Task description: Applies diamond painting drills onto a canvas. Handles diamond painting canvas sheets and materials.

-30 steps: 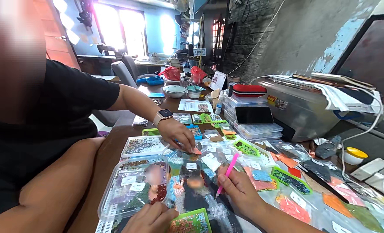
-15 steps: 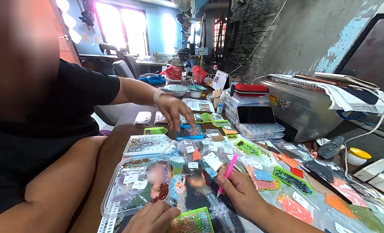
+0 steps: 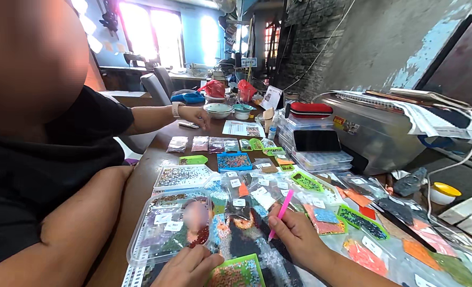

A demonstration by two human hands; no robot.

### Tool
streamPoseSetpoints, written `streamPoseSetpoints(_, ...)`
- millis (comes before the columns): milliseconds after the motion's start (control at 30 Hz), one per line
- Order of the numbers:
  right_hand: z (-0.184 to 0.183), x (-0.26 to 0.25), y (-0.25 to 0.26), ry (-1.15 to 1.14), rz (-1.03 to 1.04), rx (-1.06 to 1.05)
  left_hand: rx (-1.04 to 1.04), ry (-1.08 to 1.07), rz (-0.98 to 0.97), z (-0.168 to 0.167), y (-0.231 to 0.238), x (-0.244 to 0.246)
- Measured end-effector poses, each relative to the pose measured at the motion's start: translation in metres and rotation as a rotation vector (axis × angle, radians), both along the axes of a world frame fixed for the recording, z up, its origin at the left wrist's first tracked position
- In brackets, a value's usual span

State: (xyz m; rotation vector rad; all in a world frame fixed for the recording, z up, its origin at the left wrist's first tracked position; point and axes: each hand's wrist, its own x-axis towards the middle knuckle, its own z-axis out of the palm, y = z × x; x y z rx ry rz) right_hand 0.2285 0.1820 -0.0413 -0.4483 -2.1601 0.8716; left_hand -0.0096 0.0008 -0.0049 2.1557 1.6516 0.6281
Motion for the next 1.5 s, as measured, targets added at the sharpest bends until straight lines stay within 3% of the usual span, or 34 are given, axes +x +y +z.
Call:
streamPoseSetpoints(333,0.004,0.0,-0.005,0.088,0.027,0.12,0.033,0.032,0.007,-0.002,0.0,0.001)
streamPoseSetpoints(633,0.008,-0.009,-0.031,0.114,0.254,0.119,0.153,0.024,-0.013,-0.011,0.001,0.001)
streamPoseSetpoints(1500,0.004,-0.013,-0.034,0.092,0.309,0.143,0.089,0.024,-0.003,-0.005,0.001,0.002)
